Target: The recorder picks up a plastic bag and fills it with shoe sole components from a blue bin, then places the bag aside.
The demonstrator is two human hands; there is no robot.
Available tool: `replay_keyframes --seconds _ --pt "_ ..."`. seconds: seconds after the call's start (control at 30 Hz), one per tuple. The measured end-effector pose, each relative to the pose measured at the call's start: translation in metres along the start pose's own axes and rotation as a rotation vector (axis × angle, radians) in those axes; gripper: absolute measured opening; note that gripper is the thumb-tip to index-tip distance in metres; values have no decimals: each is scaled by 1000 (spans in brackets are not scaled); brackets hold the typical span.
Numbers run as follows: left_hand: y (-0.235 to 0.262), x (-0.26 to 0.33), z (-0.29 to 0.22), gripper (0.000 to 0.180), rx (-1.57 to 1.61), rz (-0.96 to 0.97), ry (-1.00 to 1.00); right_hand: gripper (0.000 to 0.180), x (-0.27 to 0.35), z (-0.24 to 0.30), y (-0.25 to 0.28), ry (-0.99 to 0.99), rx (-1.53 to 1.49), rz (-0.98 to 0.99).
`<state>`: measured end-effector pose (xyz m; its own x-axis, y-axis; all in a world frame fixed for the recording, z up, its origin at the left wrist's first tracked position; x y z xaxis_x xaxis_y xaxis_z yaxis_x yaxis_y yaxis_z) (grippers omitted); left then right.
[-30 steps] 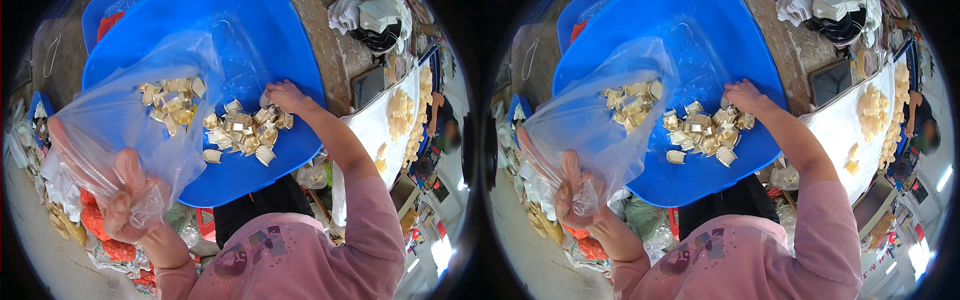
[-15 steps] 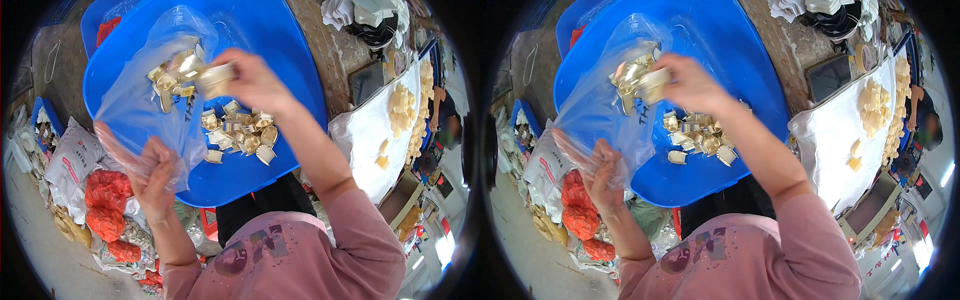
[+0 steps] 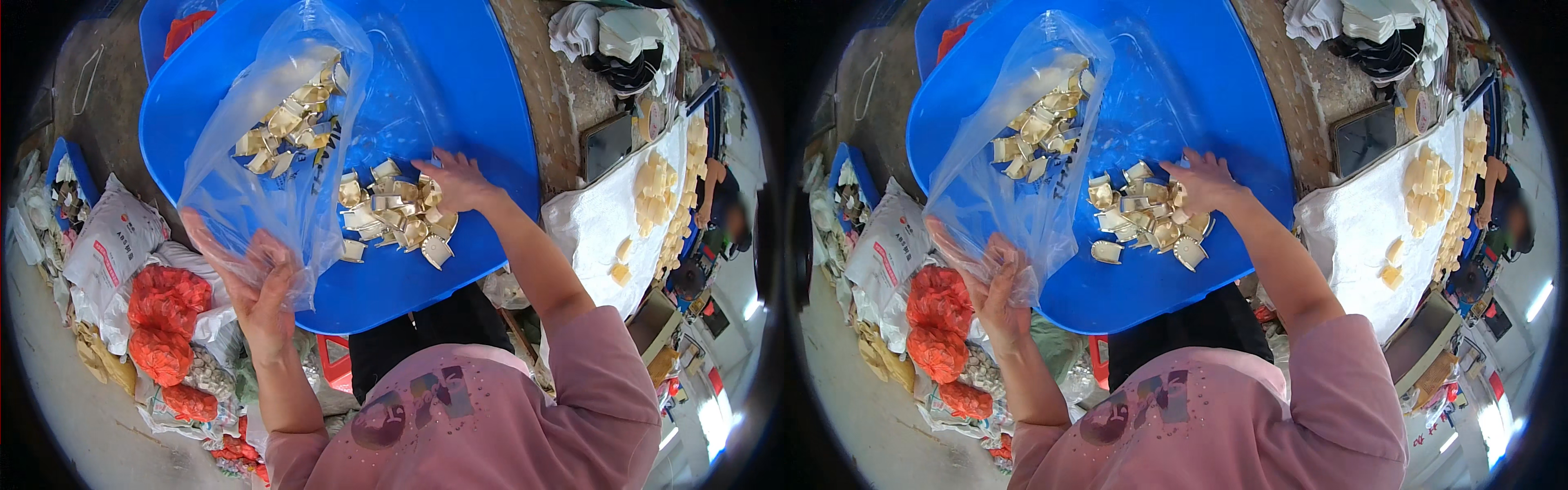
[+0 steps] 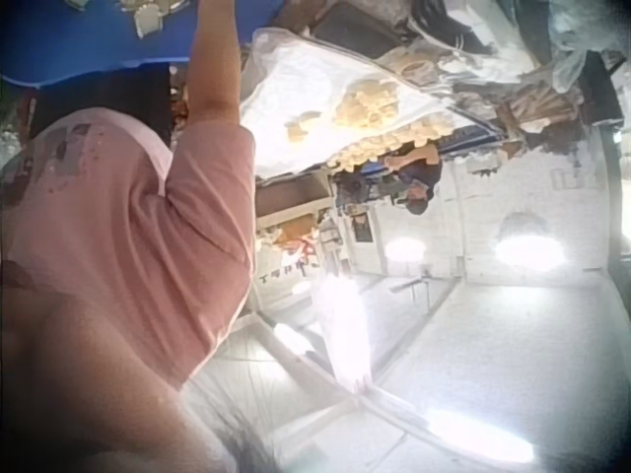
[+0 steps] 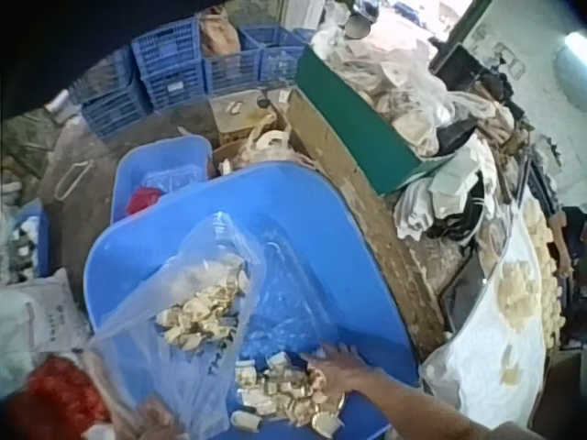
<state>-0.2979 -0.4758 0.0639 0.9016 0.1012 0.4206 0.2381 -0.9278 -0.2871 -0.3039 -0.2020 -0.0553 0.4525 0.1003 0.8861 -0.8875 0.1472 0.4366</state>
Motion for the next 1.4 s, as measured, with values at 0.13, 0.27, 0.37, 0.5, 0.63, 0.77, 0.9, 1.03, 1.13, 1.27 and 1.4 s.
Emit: replay_keyframes --seconds 0.13,0.27,0.37,0.5,0.63,0.77,0.9,1.03,1.13,1.27,1.4 --pt "-4 -1 1 89 4 17 -6 77 -25 -33 -35 56 -35 -113" --pt "4 -4 1 98 -10 -6 -16 68 4 -31 5 78 -535 -135" --pt "0 -3 1 98 -6 -28 -15 62 23 -24 34 52 -1069 -198" --pt "6 0 4 89 -11 33 -27 70 14 34 60 495 -1524 -116" --pt "13 -1 5 87 55 127 -52 63 11 127 73 491 -1110 -140" --pt "-5 -2 -4 86 2 -58 -67 60 9 142 53 623 -1143 -289" --pt "-1 -4 -1 86 -25 -103 -71 57 -7 43 19 223 -504 -773" --pt "-10 -7 -2 92 -6 -14 -41 47 -13 -30 -32 -304 48 -537" --pt "-12 -8 -1 93 15 -10 -41 45 -29 -47 -59 -415 -66 -287" --pt "-5 -6 2 89 3 19 -34 32 -26 -47 -61 -298 2 -550" --pt "3 -3 4 87 -30 7 -34 28 2 -49 -18 -130 19 -950"
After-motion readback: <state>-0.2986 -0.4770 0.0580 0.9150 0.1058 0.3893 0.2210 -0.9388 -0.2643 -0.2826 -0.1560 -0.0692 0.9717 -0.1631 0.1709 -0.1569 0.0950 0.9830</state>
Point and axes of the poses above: each hand's wrist, its own x-axis away from the middle knuckle, its own y-axis out of the back of the hand, z = x × y, the point moved 1 cm from there along -x, towards the middle knuckle, and after that the axes turned 4 degrees about -y, right-handed, at the moved point
